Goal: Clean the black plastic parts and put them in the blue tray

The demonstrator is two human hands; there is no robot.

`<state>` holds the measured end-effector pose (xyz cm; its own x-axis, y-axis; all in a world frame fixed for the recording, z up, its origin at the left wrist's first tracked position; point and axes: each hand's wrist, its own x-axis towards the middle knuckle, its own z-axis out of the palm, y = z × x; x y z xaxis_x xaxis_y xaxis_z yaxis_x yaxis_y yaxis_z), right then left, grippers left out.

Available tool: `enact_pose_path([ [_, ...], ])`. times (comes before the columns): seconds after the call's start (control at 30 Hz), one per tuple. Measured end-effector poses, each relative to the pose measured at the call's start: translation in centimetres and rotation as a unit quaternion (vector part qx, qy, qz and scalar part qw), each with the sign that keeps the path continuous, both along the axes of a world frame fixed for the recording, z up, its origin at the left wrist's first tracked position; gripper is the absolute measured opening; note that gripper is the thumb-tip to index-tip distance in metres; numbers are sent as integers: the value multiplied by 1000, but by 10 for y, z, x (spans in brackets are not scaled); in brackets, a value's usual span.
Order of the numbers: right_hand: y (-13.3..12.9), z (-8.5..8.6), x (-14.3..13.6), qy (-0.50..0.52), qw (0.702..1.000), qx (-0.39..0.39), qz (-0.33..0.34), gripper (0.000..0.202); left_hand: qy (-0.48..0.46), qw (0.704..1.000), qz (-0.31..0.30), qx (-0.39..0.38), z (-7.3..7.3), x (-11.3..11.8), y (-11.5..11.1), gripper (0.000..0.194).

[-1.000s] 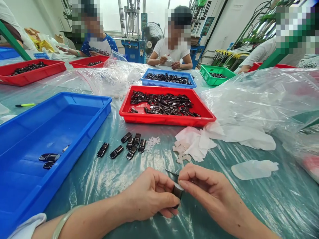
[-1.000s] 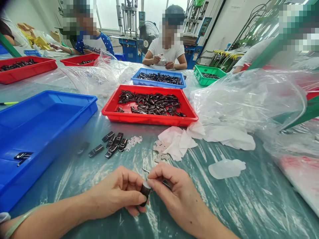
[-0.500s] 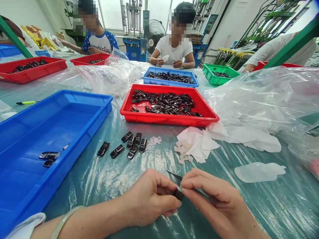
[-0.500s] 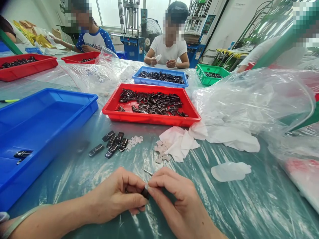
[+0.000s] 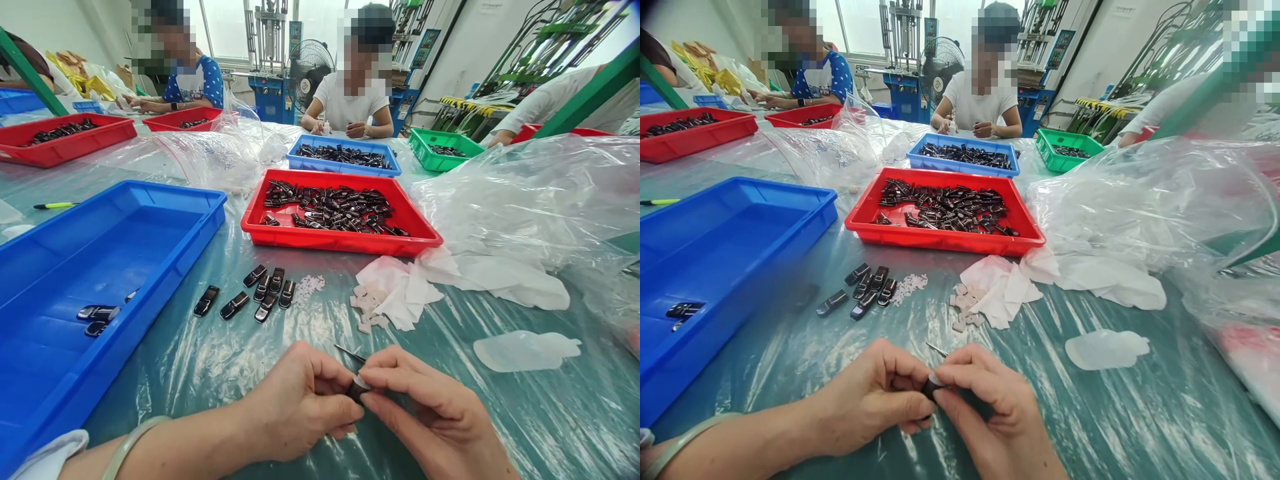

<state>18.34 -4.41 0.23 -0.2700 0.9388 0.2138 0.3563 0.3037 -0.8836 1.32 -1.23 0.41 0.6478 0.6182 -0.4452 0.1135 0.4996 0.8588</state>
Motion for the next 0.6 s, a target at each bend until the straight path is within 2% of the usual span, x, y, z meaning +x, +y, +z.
enact_pose_path([
  [0.23,-5,-4,1,16,1000,7,0,29,-12,1000,6,-6,1,1,0,8],
  [0.6,-4,-4,-2,-2,1000,-24,-15,14,-14,1000,14,-17,1,1,-1,8],
])
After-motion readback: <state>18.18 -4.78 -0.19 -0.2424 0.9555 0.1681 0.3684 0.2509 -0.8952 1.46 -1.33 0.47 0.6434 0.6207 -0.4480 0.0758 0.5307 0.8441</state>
